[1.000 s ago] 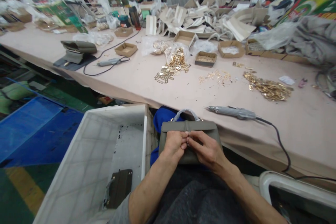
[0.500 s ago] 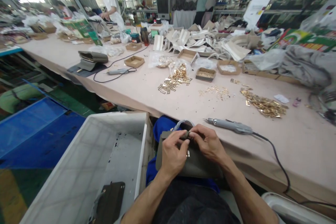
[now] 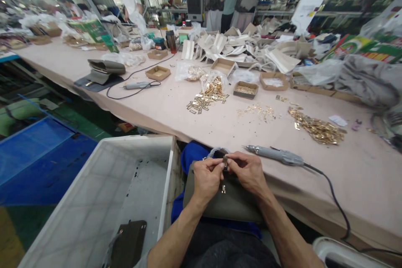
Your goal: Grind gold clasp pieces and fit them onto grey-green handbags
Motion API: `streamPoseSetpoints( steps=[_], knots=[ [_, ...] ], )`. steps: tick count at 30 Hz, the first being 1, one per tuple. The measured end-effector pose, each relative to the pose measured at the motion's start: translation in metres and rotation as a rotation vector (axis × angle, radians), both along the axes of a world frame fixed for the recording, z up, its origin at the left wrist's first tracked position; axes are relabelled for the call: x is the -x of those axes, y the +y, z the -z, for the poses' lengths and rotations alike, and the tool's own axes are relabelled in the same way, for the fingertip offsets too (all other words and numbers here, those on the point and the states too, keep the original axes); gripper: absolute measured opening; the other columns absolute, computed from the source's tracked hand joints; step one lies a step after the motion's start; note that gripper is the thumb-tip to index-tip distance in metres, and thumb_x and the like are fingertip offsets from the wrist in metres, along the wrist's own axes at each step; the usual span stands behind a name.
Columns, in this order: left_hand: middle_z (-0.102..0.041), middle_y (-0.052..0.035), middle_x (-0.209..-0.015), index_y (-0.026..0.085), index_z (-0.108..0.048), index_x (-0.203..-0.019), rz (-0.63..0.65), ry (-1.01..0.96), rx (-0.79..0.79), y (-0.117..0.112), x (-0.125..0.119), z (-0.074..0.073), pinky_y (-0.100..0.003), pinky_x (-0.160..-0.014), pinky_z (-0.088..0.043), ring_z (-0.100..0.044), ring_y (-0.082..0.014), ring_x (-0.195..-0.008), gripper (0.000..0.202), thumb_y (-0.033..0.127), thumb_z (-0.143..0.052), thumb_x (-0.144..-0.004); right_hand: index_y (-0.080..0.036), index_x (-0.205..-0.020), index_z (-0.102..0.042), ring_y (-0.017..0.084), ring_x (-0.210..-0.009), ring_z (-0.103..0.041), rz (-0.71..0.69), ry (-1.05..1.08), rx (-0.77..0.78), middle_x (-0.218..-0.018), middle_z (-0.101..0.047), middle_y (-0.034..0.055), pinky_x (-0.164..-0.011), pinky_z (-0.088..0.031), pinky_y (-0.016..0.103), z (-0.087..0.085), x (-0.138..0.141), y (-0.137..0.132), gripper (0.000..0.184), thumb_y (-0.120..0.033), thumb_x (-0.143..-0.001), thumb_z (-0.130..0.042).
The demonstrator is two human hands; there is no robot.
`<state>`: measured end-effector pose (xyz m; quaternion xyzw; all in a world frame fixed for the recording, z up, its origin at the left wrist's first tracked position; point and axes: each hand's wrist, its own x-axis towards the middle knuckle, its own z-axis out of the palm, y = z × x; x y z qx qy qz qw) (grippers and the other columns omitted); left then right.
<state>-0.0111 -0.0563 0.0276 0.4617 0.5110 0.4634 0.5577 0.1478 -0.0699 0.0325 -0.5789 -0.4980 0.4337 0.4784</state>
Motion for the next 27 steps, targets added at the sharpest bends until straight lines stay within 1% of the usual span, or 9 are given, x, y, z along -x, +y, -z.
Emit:
streamPoseSetpoints(
  steps=[3,5,7,10,15,20,22,25,27],
  knots=[
    [-0.068,-0.0035,-0.055,0.013,-0.086,-0.082,-0.022,0.061,0.032,0.004,-0.002,-0.001,-0.024,-0.053,-0.042,-0.056,-0.0129,-0.047,0.016,0.025,-0.076,-0.082,-0.018,-0.094,-0.085,0.016,-0.057,-0.06,0.029,-0.015,0.042,-0.069,-0.072,0.0037,-0.054,-0.046,0.027,0.002,0.003,0.005,0.026,-0.042,-0.085,-0.079],
    [-0.074,-0.006,-0.062,0.014,-0.086,-0.077,-0.045,0.112,0.031,0.005,-0.004,-0.002,-0.024,-0.056,-0.044,-0.06,-0.0143,-0.054,0.013,0.023,-0.076,-0.08,-0.017,-0.09,-0.084,0.015,-0.054,-0.058,0.039,-0.029,0.078,-0.064,-0.07,0.0028,-0.052,-0.044,0.027,0.003,0.005,0.007,0.027,-0.044,-0.084,-0.081],
    [-0.078,-0.0078,-0.069,0.014,-0.084,-0.073,-0.054,0.134,0.037,0.005,-0.006,-0.002,-0.025,-0.06,-0.046,-0.064,-0.0161,-0.06,0.011,0.02,-0.076,-0.079,-0.017,-0.08,-0.081,0.014,-0.051,-0.056,0.058,-0.033,0.119,-0.057,-0.066,0.0023,-0.051,-0.043,0.026,0.003,0.006,0.009,0.033,-0.05,-0.084,-0.082],
    [-0.078,-0.0082,-0.068,0.013,-0.082,-0.071,-0.078,0.101,0.096,0.005,-0.011,0.0,-0.025,-0.06,-0.048,-0.067,-0.0176,-0.059,0.012,0.019,-0.074,-0.079,-0.016,-0.073,-0.077,0.014,-0.048,-0.055,0.061,0.038,0.16,-0.053,-0.063,0.0027,-0.05,-0.046,0.027,0.006,0.004,0.011,0.048,-0.062,-0.088,-0.077],
    [-0.077,-0.0082,-0.069,0.013,-0.081,-0.073,-0.093,0.088,0.112,0.009,-0.011,0.004,-0.024,-0.06,-0.048,-0.068,-0.0172,-0.06,0.007,0.016,-0.076,-0.077,-0.014,-0.088,-0.08,0.015,-0.053,-0.06,0.011,0.138,0.168,-0.061,-0.069,0.0038,-0.055,-0.052,0.027,0.016,-0.001,0.012,0.047,-0.061,-0.082,-0.086],
    [-0.078,-0.0078,-0.072,0.013,-0.083,-0.096,0.074,-0.012,0.122,0.005,-0.006,0.002,-0.023,-0.047,-0.044,-0.062,-0.0139,-0.048,0.017,0.019,-0.072,-0.084,-0.014,-0.088,-0.08,0.014,-0.049,-0.057,0.11,0.115,0.153,-0.058,-0.066,0.0038,-0.048,-0.05,0.027,0.021,0.002,0.014,0.052,-0.065,-0.078,-0.086],
    [-0.08,-0.0095,-0.077,0.012,-0.083,-0.098,0.08,-0.025,0.105,0.004,-0.005,0.002,-0.023,-0.052,-0.049,-0.068,-0.0154,-0.055,0.019,0.015,-0.072,-0.082,-0.014,-0.088,-0.08,0.015,-0.049,-0.056,0.123,0.112,0.14,-0.058,-0.066,0.004,-0.048,-0.05,0.028,0.021,0.004,0.015,0.052,-0.065,-0.079,-0.086],
    [-0.081,-0.012,-0.081,0.011,-0.081,-0.09,0.02,-0.062,0.124,0.007,-0.005,0.005,-0.023,-0.064,-0.057,-0.076,-0.0188,-0.069,0.016,0.008,-0.075,-0.075,-0.014,-0.089,-0.08,0.015,-0.051,-0.057,0.111,0.106,0.141,-0.059,-0.067,0.0041,-0.05,-0.052,0.029,0.02,0.003,0.016,0.049,-0.062,-0.08,-0.085],
    [-0.08,-0.0117,-0.079,0.011,-0.08,-0.084,-0.027,-0.075,0.173,0.011,-0.005,0.007,-0.023,-0.065,-0.058,-0.075,-0.0185,-0.068,0.017,0.004,-0.078,-0.069,-0.014,-0.093,-0.081,0.016,-0.057,-0.062,0.054,0.106,0.142,-0.064,-0.07,0.0051,-0.056,-0.056,0.03,0.019,0.0,0.016,0.046,-0.058,-0.079,-0.087]
  ],
)
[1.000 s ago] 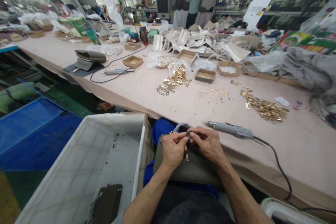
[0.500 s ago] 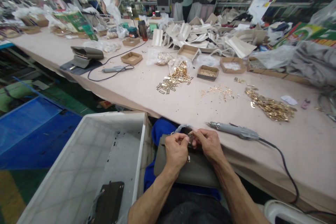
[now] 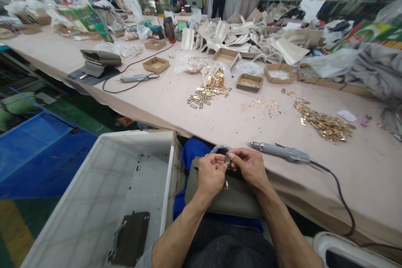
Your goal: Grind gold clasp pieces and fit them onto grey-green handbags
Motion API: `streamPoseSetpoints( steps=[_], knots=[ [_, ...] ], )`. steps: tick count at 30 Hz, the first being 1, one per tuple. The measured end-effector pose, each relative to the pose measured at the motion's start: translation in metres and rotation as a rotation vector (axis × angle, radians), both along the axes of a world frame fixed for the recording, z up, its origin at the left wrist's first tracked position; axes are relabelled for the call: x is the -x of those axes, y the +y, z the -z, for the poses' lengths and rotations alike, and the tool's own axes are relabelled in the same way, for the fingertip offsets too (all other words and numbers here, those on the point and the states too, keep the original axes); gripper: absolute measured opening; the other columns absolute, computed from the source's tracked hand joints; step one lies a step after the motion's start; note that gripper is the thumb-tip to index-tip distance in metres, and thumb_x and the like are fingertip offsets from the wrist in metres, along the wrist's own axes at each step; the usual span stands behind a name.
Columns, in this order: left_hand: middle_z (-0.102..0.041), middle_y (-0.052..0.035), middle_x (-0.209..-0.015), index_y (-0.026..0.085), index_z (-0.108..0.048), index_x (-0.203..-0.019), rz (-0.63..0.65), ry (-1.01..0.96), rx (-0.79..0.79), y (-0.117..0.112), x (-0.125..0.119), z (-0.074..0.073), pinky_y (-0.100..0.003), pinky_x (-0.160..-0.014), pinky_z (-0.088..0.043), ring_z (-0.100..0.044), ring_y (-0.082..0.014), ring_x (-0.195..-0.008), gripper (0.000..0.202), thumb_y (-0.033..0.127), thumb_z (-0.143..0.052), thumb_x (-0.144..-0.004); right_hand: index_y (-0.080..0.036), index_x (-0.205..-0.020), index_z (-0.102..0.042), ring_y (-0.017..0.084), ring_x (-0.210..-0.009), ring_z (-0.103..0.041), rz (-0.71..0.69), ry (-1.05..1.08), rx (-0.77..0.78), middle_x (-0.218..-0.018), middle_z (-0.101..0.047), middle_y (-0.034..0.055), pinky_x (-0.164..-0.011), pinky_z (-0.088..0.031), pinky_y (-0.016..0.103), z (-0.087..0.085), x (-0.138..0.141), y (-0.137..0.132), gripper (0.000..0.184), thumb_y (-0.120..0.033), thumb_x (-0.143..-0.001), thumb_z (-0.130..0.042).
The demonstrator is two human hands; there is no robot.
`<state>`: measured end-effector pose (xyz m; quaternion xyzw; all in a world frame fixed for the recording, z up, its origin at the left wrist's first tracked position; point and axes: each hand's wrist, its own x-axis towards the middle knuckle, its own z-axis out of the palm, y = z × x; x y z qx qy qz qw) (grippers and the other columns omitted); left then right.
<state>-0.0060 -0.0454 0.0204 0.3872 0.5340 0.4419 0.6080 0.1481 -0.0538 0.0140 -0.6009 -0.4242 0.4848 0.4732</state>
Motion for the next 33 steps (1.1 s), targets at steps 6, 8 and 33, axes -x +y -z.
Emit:
streamPoseSetpoints(
  steps=[6,8,33],
  knots=[
    [-0.079,-0.0102,-0.074,0.01,-0.079,-0.077,-0.004,-0.074,0.099,0.005,0.003,0.004,-0.022,-0.063,-0.056,-0.071,-0.016,-0.064,0.017,0.002,-0.079,-0.062,-0.016,-0.105,-0.08,0.018,-0.079,-0.071,-0.157,0.045,-0.001,-0.091,-0.079,0.0077,-0.076,-0.06,0.032,0.001,-0.008,-0.003,0.039,-0.035,-0.073,-0.09],
    [-0.08,-0.0114,-0.076,0.01,-0.079,-0.079,0.013,-0.1,0.109,0.006,0.003,0.007,-0.022,-0.062,-0.056,-0.072,-0.0166,-0.064,0.018,0.003,-0.08,-0.061,-0.015,-0.106,-0.079,0.017,-0.078,-0.07,-0.153,0.057,0.004,-0.092,-0.079,0.0074,-0.076,-0.06,0.031,0.004,-0.009,-0.005,0.037,-0.032,-0.074,-0.089],
    [-0.073,-0.0068,-0.069,0.011,-0.074,-0.081,0.017,0.109,0.098,0.0,0.001,0.014,-0.02,-0.055,-0.049,-0.064,-0.0128,-0.057,0.017,0.006,-0.072,-0.065,-0.016,-0.093,-0.079,0.016,-0.068,-0.063,-0.158,-0.081,-0.005,-0.073,-0.071,0.003,-0.067,-0.05,0.03,0.005,-0.005,-0.006,0.032,-0.047,-0.094,-0.073]
  ],
)
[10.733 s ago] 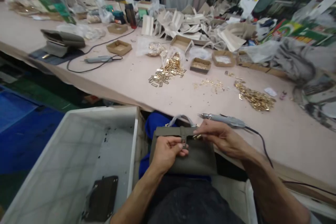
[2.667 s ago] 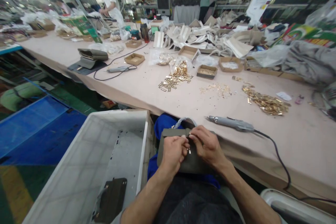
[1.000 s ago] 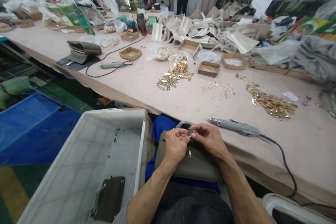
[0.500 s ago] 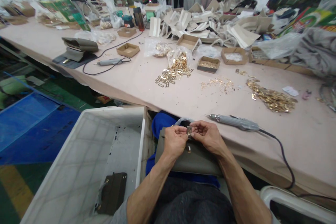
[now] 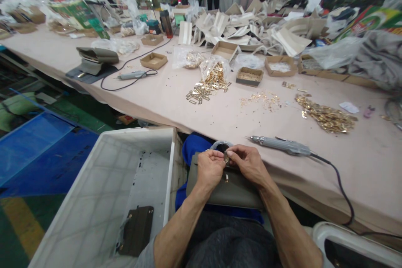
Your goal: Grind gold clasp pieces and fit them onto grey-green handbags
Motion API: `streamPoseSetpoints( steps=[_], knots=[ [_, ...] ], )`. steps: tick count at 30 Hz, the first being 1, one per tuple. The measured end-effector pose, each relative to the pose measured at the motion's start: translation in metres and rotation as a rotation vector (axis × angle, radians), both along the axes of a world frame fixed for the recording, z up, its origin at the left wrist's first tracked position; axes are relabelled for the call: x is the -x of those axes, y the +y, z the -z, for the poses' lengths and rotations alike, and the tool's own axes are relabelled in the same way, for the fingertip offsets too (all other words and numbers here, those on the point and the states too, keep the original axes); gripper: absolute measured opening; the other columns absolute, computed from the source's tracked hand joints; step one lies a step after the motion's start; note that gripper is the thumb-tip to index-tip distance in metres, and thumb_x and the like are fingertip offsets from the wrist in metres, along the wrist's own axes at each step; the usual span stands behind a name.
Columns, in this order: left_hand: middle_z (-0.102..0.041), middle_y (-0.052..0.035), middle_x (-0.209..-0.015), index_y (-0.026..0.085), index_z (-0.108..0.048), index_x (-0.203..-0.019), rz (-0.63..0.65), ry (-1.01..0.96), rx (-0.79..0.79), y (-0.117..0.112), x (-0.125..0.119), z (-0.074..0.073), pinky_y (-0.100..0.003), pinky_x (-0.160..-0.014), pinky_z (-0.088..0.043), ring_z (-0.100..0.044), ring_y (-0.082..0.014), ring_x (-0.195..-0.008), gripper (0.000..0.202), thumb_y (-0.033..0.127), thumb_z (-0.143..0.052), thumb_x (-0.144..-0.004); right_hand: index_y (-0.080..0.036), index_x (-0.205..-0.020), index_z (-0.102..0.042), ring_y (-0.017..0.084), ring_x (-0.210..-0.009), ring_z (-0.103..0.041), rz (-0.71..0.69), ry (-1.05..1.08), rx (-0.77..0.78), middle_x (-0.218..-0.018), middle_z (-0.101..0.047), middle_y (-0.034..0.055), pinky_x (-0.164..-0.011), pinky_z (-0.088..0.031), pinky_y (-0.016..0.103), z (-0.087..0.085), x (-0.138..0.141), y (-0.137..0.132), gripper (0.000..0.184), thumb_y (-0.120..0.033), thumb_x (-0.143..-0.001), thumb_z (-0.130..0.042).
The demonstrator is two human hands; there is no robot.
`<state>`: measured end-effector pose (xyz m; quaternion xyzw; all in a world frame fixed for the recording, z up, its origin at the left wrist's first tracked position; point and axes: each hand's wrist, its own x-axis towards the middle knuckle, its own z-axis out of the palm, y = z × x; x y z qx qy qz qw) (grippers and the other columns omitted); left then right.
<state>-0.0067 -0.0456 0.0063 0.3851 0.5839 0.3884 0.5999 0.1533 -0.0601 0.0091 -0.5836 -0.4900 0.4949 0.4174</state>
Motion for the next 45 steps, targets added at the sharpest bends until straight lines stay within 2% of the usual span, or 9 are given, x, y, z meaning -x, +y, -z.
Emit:
streamPoseSetpoints(
  steps=[8,12,16,19,24,29,34,40,45],
  knots=[
    [-0.07,-0.0037,-0.077,0.013,-0.066,-0.094,0.053,0.022,-0.147,-0.007,-0.003,0.004,-0.02,-0.053,-0.049,-0.066,-0.0124,-0.058,0.025,0.008,-0.07,-0.07,-0.016,-0.089,-0.08,0.016,-0.063,-0.059,0.117,-0.032,-0.026,-0.067,-0.068,0.0022,-0.062,-0.046,0.029,0.006,0.006,-0.001,0.031,-0.047,-0.09,-0.076],
    [-0.073,-0.0048,-0.08,0.013,-0.066,-0.102,0.107,-0.108,-0.101,-0.008,-0.003,0.005,-0.021,-0.053,-0.05,-0.067,-0.013,-0.058,0.035,0.02,-0.082,-0.072,-0.017,-0.09,-0.081,0.017,-0.07,-0.064,0.117,-0.037,-0.053,-0.078,-0.074,0.0047,-0.068,-0.05,0.03,0.009,0.004,-0.001,0.03,-0.046,-0.09,-0.076],
    [-0.076,-0.0094,-0.079,0.011,-0.071,-0.096,0.015,-0.009,-0.129,-0.009,-0.003,0.01,-0.02,-0.058,-0.051,-0.071,-0.0143,-0.064,0.019,0.022,-0.076,-0.081,-0.016,-0.09,-0.081,0.016,-0.064,-0.059,0.122,-0.018,-0.028,-0.068,-0.069,0.0026,-0.063,-0.047,0.029,0.012,0.003,0.0,0.032,-0.048,-0.09,-0.077],
    [-0.077,-0.0101,-0.081,0.011,-0.072,-0.104,0.01,-0.01,-0.125,-0.01,-0.001,0.012,-0.02,-0.054,-0.048,-0.07,-0.0142,-0.062,0.022,0.024,-0.07,-0.086,-0.016,-0.091,-0.081,0.015,-0.061,-0.057,0.141,-0.011,-0.021,-0.066,-0.067,0.0021,-0.06,-0.044,0.028,0.013,0.004,0.0,0.035,-0.05,-0.09,-0.078],
    [-0.079,-0.0128,-0.089,0.009,-0.07,-0.104,0.056,-0.101,-0.069,-0.011,-0.001,0.005,-0.023,-0.058,-0.055,-0.075,-0.0173,-0.065,0.032,0.018,-0.076,-0.074,-0.015,-0.09,-0.081,0.016,-0.062,-0.058,0.135,0.015,-0.016,-0.067,-0.067,0.0027,-0.06,-0.044,0.028,0.013,0.005,0.0,0.035,-0.05,-0.089,-0.078],
    [-0.076,-0.0074,-0.076,0.011,-0.071,-0.089,-0.028,-0.147,-0.052,-0.011,-0.005,0.004,-0.021,-0.062,-0.056,-0.072,-0.0145,-0.064,0.027,0.01,-0.071,-0.063,-0.016,-0.089,-0.081,0.016,-0.064,-0.059,0.117,-0.022,-0.027,-0.07,-0.07,0.0033,-0.063,-0.046,0.029,0.014,0.006,-0.002,0.032,-0.047,-0.09,-0.077],
    [-0.075,-0.0059,-0.073,0.012,-0.073,-0.086,-0.035,-0.189,-0.016,-0.01,-0.007,0.007,-0.02,-0.055,-0.05,-0.066,-0.0125,-0.058,0.024,0.02,-0.076,-0.064,-0.017,-0.088,-0.081,0.018,-0.067,-0.062,0.121,-0.013,-0.026,-0.073,-0.072,0.004,-0.064,-0.048,0.029,0.013,0.009,-0.004,0.03,-0.046,-0.089,-0.077],
    [-0.076,-0.0063,-0.071,0.011,-0.075,-0.08,-0.061,-0.187,-0.034,-0.012,-0.007,0.006,-0.017,-0.059,-0.05,-0.066,-0.0109,-0.062,0.024,0.01,-0.069,-0.057,-0.018,-0.087,-0.081,0.019,-0.069,-0.065,0.117,-0.023,-0.035,-0.075,-0.074,0.0044,-0.068,-0.051,0.03,0.011,0.01,-0.007,0.027,-0.045,-0.09,-0.076],
    [-0.078,-0.0066,-0.077,0.012,-0.077,-0.085,-0.038,-0.199,-0.006,-0.014,-0.008,0.007,-0.019,-0.046,-0.041,-0.057,-0.0085,-0.048,0.026,0.014,-0.072,-0.06,-0.018,-0.086,-0.081,0.019,-0.069,-0.065,0.123,-0.03,-0.043,-0.075,-0.074,0.0049,-0.067,-0.051,0.031,0.012,0.008,-0.006,0.03,-0.047,-0.089,-0.076]
  ],
)
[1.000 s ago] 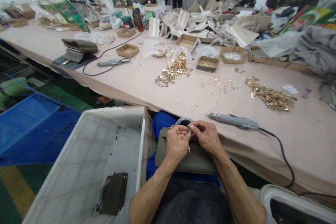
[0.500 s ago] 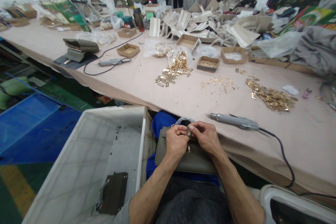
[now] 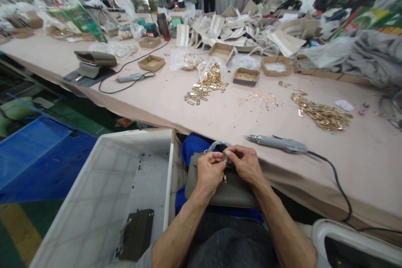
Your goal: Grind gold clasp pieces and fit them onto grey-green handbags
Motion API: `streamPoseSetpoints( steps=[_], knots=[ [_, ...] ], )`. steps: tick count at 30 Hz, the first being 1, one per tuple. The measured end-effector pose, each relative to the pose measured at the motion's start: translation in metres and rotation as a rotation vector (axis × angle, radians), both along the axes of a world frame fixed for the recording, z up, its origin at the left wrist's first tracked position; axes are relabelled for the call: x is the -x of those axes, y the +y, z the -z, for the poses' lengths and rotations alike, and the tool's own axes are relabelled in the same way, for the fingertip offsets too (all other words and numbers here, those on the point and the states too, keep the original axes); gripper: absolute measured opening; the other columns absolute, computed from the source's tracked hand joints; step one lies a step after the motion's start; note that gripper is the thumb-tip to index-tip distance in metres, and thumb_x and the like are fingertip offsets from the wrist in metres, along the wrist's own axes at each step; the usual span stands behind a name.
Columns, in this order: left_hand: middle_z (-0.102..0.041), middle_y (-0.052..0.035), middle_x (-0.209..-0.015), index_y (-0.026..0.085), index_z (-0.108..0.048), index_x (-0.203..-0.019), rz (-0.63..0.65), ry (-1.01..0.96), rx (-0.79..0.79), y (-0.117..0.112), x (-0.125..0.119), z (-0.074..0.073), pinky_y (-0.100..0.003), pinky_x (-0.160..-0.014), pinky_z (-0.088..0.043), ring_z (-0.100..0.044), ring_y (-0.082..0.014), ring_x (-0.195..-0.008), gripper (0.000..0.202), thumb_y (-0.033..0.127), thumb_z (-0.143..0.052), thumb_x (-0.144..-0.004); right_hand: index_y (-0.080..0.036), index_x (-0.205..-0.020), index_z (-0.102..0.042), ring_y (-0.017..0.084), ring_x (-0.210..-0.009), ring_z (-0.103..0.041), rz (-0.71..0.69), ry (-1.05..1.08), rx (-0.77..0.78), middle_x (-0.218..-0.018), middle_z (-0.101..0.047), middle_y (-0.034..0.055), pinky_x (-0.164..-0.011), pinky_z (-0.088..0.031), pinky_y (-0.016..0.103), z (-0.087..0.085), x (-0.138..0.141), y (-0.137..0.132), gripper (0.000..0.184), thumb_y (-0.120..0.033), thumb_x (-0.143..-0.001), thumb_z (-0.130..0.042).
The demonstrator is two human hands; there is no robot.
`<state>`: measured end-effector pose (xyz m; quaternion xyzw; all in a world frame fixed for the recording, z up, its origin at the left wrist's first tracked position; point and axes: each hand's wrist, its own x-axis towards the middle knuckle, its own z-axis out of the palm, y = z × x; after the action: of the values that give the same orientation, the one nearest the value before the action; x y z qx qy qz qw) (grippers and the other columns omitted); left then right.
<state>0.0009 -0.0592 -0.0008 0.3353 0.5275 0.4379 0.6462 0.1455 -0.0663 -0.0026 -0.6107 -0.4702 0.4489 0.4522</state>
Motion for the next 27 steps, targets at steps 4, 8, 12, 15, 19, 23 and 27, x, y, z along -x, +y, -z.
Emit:
streamPoseSetpoints(
  steps=[4,8,12,15,19,23,27],
  knots=[
    [-0.078,-0.0076,-0.075,0.011,-0.078,-0.081,-0.021,0.039,-0.052,-0.0005,-0.0011,0.003,-0.018,-0.058,-0.05,-0.067,-0.0121,-0.063,0.024,0.011,-0.07,-0.059,-0.018,-0.085,-0.081,0.019,-0.069,-0.065,-0.001,0.0,0.001,-0.076,-0.075,0.0054,-0.068,-0.052,0.031,-0.0006,-0.0001,-0.0004,0.03,-0.048,-0.089,-0.075],
    [-0.079,-0.0087,-0.08,0.012,-0.078,-0.085,0.004,0.034,-0.052,-0.0007,-0.0017,0.0014,-0.018,-0.056,-0.05,-0.069,-0.0142,-0.066,0.024,0.014,-0.076,-0.062,-0.018,-0.088,-0.081,0.019,-0.07,-0.064,-0.005,0.01,0.0,-0.076,-0.075,0.0049,-0.068,-0.051,0.03,-0.0007,-0.0024,-0.001,0.029,-0.046,-0.09,-0.076],
    [-0.078,-0.0084,-0.076,0.011,-0.077,-0.082,-0.008,0.037,-0.044,-0.0016,-0.0024,0.0005,-0.018,-0.058,-0.051,-0.07,-0.0143,-0.066,0.021,0.009,-0.071,-0.061,-0.018,-0.087,-0.081,0.018,-0.069,-0.064,-0.005,0.03,0.008,-0.074,-0.073,0.0039,-0.066,-0.05,0.03,0.0,-0.004,-0.0012,0.028,-0.046,-0.09,-0.075],
    [-0.08,-0.009,-0.081,0.011,-0.078,-0.088,0.017,0.013,-0.02,-0.0031,-0.0018,0.0026,-0.019,-0.05,-0.047,-0.064,-0.011,-0.053,0.025,0.012,-0.072,-0.063,-0.018,-0.087,-0.081,0.018,-0.067,-0.063,0.012,0.027,0.009,-0.074,-0.073,0.0041,-0.065,-0.049,0.029,0.0016,-0.0051,-0.0011,0.029,-0.047,-0.089,-0.076],
    [-0.079,-0.01,-0.081,0.011,-0.078,-0.089,0.03,0.057,-0.039,-0.0028,-0.0018,0.0066,-0.019,-0.053,-0.049,-0.069,-0.0136,-0.06,0.026,0.02,-0.082,-0.064,-0.018,-0.087,-0.081,0.018,-0.068,-0.062,0.001,0.052,0.006,-0.074,-0.073,0.0046,-0.066,-0.049,0.029,0.0014,-0.0064,-0.0013,0.029,-0.046,-0.089,-0.076],
    [-0.075,-0.0072,-0.073,0.01,-0.077,-0.083,-0.035,0.111,-0.022,-0.0017,-0.0034,0.0082,-0.022,-0.063,-0.055,-0.069,-0.0139,-0.065,0.024,0.015,-0.081,-0.06,-0.018,-0.089,-0.08,0.019,-0.07,-0.065,-0.065,0.084,0.012,-0.077,-0.074,0.0048,-0.069,-0.052,0.031,-0.0021,-0.0069,-0.0027,0.03,-0.048,-0.091,-0.075],
    [-0.077,-0.0081,-0.076,0.009,-0.078,-0.087,0.009,0.124,-0.037,-0.0053,-0.0032,0.0058,-0.023,-0.064,-0.055,-0.07,-0.0145,-0.066,0.024,0.015,-0.082,-0.064,-0.018,-0.085,-0.079,0.019,-0.07,-0.064,-0.037,0.016,-0.01,-0.075,-0.073,0.0041,-0.068,-0.051,0.03,0.0012,-0.0076,-0.0055,0.03,-0.047,-0.09,-0.077]
  ],
)
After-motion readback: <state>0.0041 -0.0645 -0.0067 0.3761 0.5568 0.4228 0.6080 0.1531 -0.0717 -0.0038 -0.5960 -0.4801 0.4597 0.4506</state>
